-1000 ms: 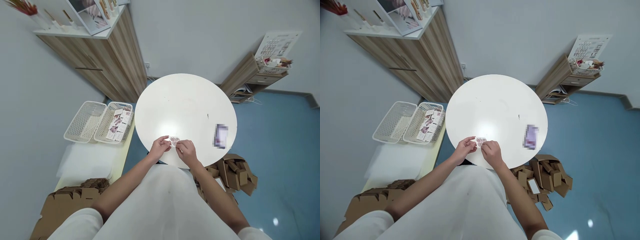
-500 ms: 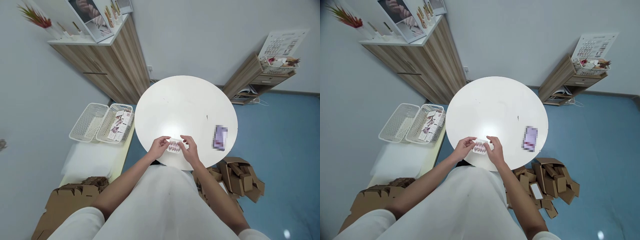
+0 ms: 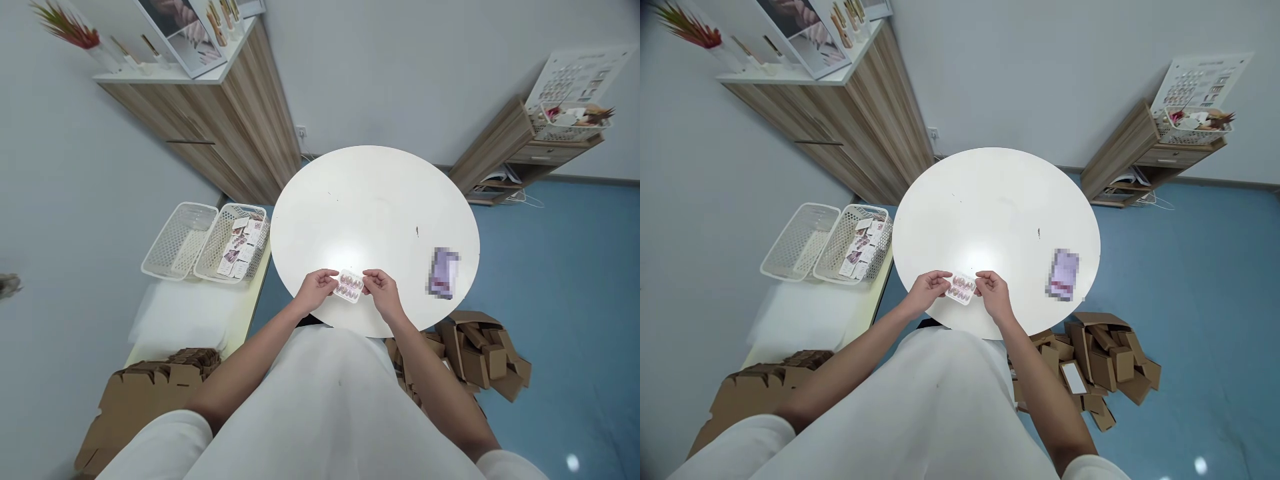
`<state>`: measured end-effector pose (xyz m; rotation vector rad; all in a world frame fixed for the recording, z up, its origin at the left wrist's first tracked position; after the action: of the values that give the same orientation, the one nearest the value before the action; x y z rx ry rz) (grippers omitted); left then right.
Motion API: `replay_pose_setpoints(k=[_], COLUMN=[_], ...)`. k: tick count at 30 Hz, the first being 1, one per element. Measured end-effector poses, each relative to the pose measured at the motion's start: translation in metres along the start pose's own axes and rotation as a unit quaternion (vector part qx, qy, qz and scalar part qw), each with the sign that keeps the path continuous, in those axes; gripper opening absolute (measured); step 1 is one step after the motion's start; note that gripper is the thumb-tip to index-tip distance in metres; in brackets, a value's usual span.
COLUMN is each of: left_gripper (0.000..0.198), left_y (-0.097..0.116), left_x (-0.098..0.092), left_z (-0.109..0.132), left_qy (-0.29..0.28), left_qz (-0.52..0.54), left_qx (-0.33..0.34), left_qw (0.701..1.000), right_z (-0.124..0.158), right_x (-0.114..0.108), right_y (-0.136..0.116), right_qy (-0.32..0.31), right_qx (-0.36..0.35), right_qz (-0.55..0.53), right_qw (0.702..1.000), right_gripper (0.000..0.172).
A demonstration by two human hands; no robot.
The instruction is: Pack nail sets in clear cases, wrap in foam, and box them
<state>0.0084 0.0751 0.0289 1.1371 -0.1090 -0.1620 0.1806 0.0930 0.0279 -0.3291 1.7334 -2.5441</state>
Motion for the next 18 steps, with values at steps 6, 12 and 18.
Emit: replay_pose_setpoints(k=[6, 12, 18], left_gripper=[0.044, 0.046, 0.048], left_y=[-0.002, 0.003, -0.005], left_x=[-0.010, -0.010, -0.031], left_z=[-0.004, -0.011, -0.008], left_qy=[-0.009, -0.054, -0.030], left_qz=[0.020, 0.021, 0.011], left_qx=[-0.013, 0.002, 0.006], left_qw=[1.000, 0.998, 0.999], right_z=[-0.008, -0.007, -0.005], right_x=[0.012, 0.023, 0.061], right_y=[0.002, 0.000, 0.003], right_qy=[-0.003, -0.036, -0.141], right_qx=[-0.004, -0.012, -0.017], right_qz=[0.014, 0.050, 0.210], right_qw=[1.000, 0.998, 0.967], right_gripper=[0.027, 0.041, 0.089])
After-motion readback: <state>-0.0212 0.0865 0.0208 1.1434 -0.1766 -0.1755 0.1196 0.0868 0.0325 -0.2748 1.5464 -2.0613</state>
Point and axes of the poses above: each hand's wrist, its own z-axis away from the middle knuckle, its own x-axis out of the palm, y = z × x, the point moved 10 cm from there along -z, towards the middle knuckle, and after that the axes turned 6 degrees about -y, right-handed, at the moved point
